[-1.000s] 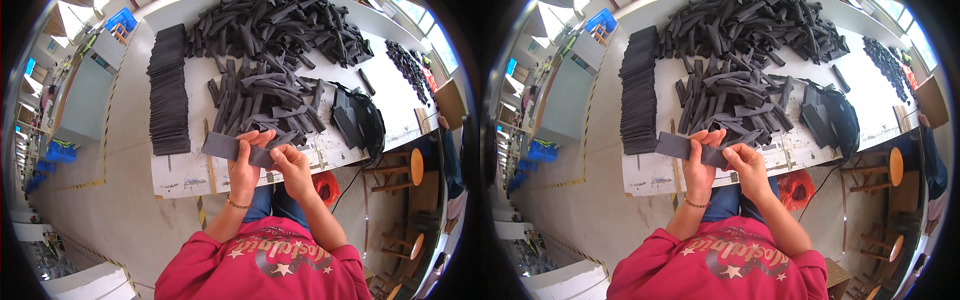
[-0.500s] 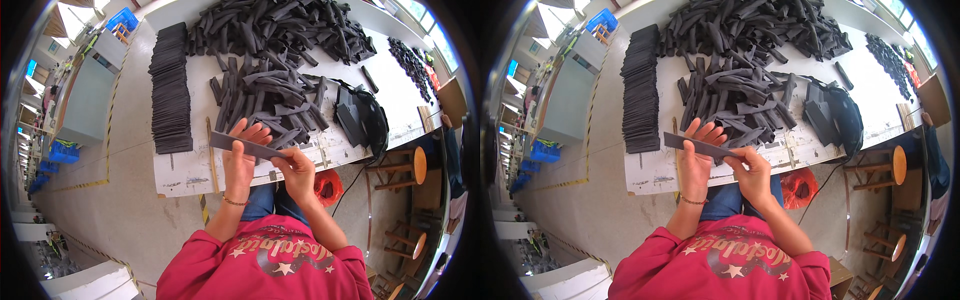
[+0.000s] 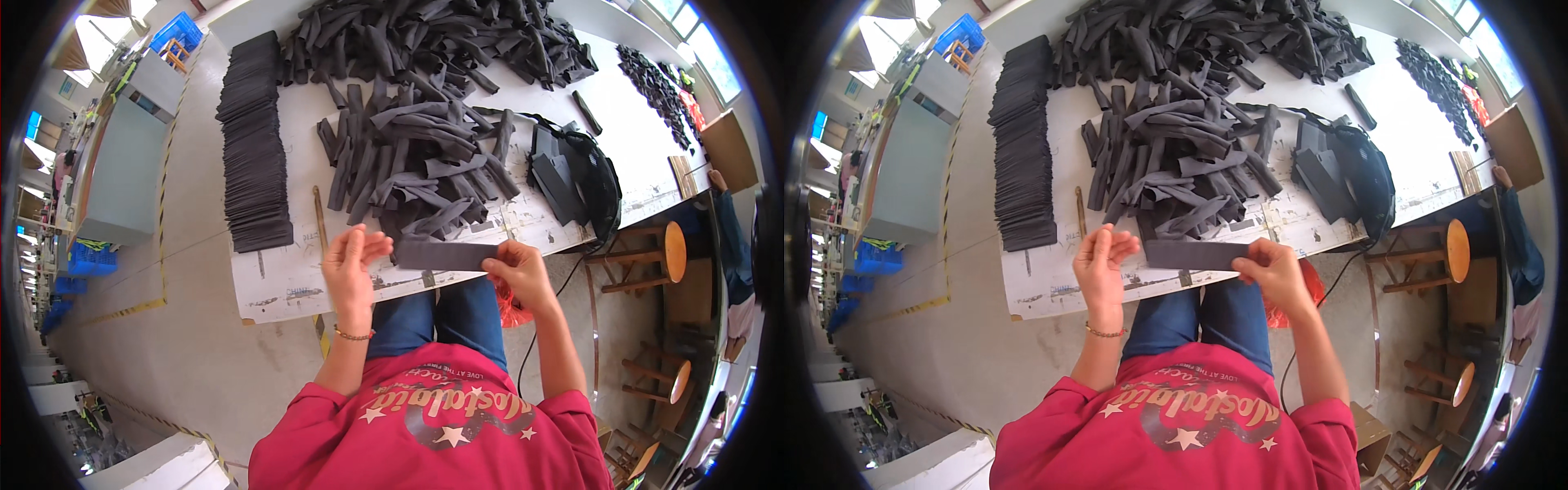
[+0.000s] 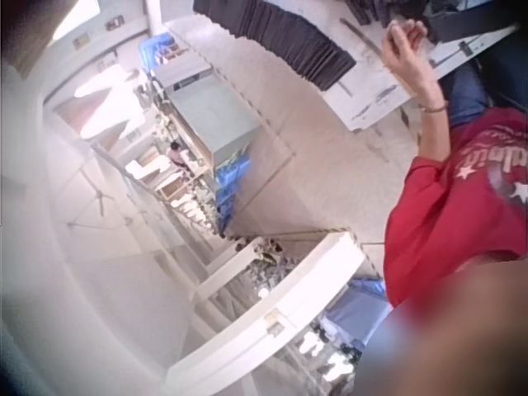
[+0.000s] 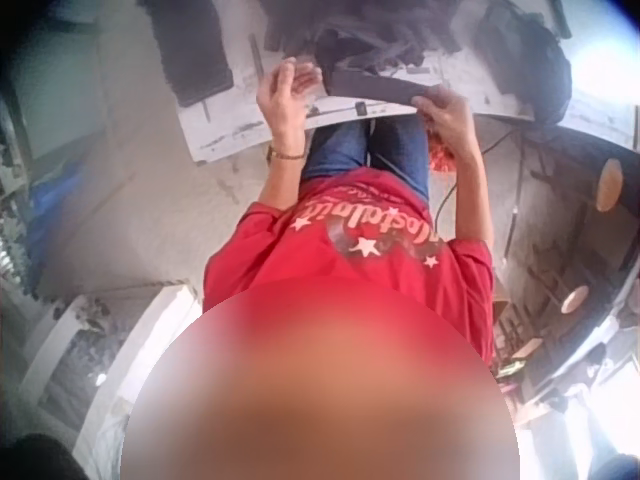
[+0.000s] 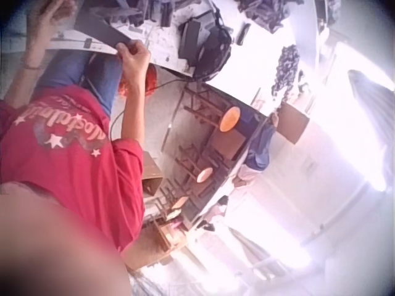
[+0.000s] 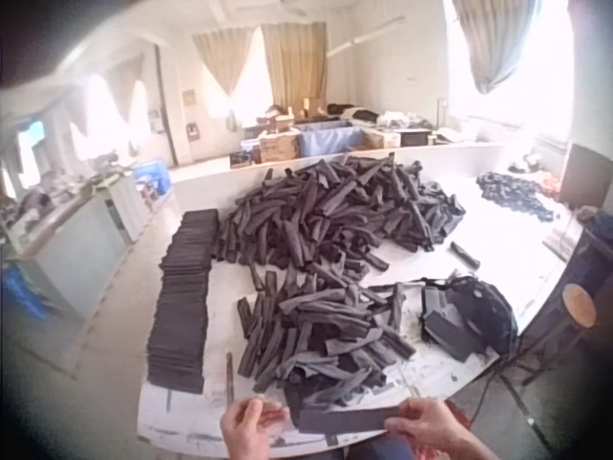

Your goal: Inspecting and sorting gray foam strips at a manufacturing workstation.

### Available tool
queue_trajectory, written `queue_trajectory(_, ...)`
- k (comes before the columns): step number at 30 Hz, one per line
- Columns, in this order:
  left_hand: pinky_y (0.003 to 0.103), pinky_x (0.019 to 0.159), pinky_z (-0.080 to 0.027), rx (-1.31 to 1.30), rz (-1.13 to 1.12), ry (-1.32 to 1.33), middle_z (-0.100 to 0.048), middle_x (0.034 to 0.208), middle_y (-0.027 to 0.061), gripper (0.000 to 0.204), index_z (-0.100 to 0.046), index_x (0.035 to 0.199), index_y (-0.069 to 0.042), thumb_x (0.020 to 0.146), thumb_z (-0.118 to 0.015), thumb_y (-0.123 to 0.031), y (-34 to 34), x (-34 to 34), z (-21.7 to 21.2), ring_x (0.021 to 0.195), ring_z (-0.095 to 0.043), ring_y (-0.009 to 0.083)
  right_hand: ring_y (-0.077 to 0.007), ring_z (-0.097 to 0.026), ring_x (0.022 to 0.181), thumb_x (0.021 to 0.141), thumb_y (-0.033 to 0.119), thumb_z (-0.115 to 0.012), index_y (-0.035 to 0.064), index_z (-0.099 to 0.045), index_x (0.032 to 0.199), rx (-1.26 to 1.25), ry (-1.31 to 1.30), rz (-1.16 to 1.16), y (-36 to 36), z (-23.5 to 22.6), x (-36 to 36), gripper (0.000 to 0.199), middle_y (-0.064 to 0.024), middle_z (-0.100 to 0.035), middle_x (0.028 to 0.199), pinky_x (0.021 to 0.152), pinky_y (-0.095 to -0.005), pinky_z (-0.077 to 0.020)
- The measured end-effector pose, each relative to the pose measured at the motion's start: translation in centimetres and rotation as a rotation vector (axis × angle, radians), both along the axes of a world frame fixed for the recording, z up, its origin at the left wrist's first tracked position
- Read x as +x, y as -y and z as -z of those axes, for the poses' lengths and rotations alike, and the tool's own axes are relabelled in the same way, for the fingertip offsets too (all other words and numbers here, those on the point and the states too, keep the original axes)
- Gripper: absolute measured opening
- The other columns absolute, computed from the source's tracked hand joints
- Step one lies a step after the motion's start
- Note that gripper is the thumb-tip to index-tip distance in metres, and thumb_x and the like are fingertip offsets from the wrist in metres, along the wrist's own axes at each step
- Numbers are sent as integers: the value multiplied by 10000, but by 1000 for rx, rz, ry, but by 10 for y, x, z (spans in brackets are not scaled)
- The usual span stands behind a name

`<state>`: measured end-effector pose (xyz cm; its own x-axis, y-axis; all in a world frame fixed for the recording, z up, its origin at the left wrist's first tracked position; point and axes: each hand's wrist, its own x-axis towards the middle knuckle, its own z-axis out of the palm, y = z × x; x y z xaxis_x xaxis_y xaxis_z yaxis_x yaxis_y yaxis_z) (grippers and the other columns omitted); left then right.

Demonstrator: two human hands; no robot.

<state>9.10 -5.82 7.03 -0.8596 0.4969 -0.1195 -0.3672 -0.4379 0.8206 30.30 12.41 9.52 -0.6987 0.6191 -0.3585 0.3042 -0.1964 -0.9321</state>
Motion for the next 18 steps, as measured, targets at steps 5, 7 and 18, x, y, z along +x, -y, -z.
queue_trajectory(5,304,746,-575,-130,-2,-282,-709,928,141,182,-652,1045,46,968,-595,-110,-21,1,-14,785,-703,217,-116,-619,605,832,28,-719,-29,-630,869,3,119,3,-45,30,47,112,-71,-659,687,538,-251,-486)
queue_trajectory(7,288,725,-556,-232,158,-538,-709,954,111,146,-669,1008,31,954,-615,-94,-38,5,-15,794,-686,162,-126,-632,613,821,32,-728,-47,-643,906,37,157,-2,-52,45,53,143,-82,-666,693,538,-261,-493)
queue_trajectory(18,371,802,-513,-851,287,-1604,-589,927,112,116,-671,943,-11,857,-609,-56,-99,2,19,910,-595,274,-354,-639,769,859,141,-641,35,-666,865,1254,356,362,-113,29,19,110,-159,-641,809,684,-435,-506)
